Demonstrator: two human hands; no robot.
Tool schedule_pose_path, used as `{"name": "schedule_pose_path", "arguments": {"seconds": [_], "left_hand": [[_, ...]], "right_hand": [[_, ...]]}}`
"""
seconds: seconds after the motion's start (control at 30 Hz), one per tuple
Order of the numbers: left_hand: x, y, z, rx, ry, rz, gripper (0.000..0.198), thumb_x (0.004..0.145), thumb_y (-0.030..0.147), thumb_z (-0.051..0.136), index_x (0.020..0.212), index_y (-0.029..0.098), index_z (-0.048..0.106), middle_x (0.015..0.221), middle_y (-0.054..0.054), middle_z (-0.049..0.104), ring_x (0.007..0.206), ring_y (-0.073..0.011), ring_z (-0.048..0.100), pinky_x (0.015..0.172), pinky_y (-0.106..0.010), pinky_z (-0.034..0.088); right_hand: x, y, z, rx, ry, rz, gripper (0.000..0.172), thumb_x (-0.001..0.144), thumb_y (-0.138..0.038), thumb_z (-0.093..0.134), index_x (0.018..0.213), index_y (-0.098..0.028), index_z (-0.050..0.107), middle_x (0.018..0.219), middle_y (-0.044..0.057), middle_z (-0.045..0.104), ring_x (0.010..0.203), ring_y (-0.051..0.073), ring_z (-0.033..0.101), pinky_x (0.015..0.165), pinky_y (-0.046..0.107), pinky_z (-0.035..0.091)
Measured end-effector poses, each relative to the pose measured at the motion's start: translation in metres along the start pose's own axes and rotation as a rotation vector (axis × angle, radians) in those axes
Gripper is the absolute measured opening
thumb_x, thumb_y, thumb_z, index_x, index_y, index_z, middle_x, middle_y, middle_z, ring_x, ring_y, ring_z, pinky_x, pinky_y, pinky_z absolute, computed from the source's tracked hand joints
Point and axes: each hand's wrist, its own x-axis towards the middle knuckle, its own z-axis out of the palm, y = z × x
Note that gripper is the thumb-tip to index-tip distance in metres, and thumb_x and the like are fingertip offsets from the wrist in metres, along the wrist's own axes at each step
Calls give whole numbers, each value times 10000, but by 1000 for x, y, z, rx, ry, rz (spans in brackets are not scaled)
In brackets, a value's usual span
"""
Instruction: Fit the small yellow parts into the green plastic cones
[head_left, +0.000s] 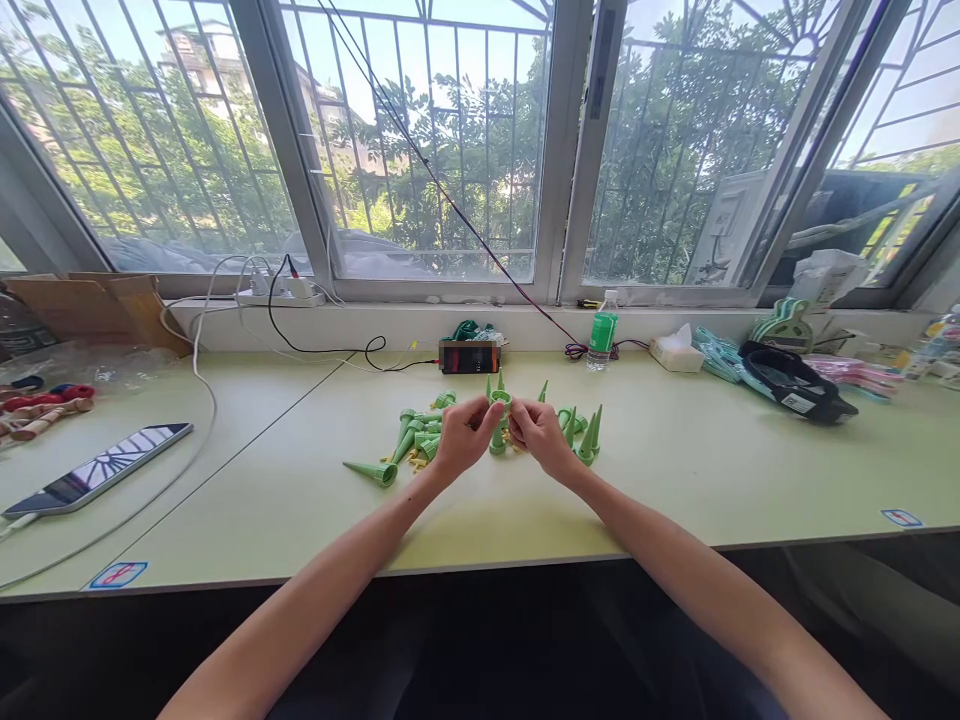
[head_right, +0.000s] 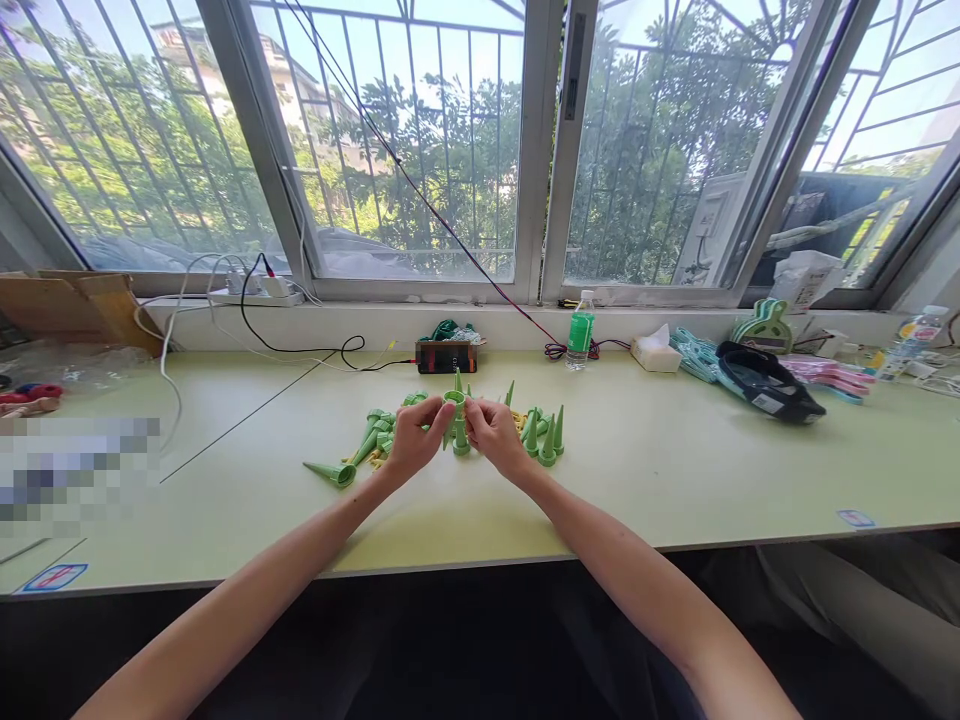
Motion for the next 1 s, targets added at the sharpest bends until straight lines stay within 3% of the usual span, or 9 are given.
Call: {"name": "schedule_pose_path", "arguments": {"seconds": [0.2,0.33,0.6,1.0], "left_hand": [[-3,-2,1,-73,-28,-90,490,916,423,542,572,175,297,513,53,238,469,-64,235,447,-232,182],[-6,-6,5,-239,-66,-215,488,915,490,540,591,180,349,449,61,314,389,-54,304,392,-210,215],[-5,2,3,-519,-164,-424,365,910,566,523,929,214,429,397,116,436,266,-70,375,298,-146,255],[-2,-3,7,-765,-173,-569,354,905,547,534,1015,234,409,399,124,435,234,-81,318,239,-152,275]], "right_hand": [[0,0,-1,-53,3,0,536,820,-667,584,600,-202,431,489,-67,362,393,64,327,379,225,253],[0,0,-3,-101,5,-22,518,837,-660,567,630,-204,435,508,-63,386,408,70,354,393,224,273],[0,3,-6,-177,-4,-75,466,892,-615,523,678,-210,436,525,-65,396,424,78,360,406,223,279],[0,4,-5,-236,-30,-106,384,909,-558,526,759,-209,463,548,-70,422,432,77,357,421,216,277]]}}
